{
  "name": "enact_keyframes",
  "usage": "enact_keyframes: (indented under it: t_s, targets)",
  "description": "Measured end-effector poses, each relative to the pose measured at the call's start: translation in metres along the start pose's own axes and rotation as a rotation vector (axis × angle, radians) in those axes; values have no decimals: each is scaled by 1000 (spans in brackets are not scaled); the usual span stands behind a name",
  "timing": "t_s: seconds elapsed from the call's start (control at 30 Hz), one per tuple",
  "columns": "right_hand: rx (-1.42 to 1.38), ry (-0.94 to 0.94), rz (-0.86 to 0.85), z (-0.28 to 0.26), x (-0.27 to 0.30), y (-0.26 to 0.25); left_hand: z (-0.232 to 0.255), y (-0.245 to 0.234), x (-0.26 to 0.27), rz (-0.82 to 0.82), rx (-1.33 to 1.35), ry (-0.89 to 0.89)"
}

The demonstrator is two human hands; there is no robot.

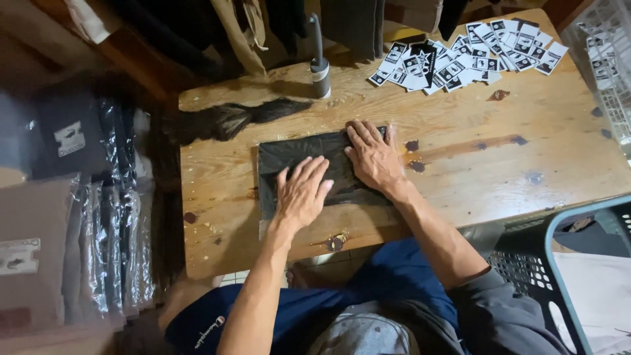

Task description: Using a lint roller to clean black pants, folding them, and placing them into a plastic packaging bag.

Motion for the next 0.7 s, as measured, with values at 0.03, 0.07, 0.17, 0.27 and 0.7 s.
enact_keyframes:
  t_s: [0.03,0.07,0.17,0.27,0.7]
  targets:
    - [0,-1,-2,-1,1,2,-4,-1,-5,-1,1,-2]
    - [27,-4,9,-1,2,2,-9,-1,-11,-11,-39,-21]
    - [61,1,14,1,1,3,-9,-17,-26,-9,-72,-29]
    - [67,9,-11,1,2,3,-6,-26,-33,-11,-72,-32]
    - [91,-58,-38,-2,4,-2,-12,-24,-21,95,-123,-1]
Point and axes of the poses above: each hand's wrist, its own x-axis away from the middle knuckle, its own y-axis out of the palm, z = x × y, the point moved 8 cm from there along -x, towards the middle knuckle, and after that the axes turned 3 degrees about y, right-handed, at the moved point
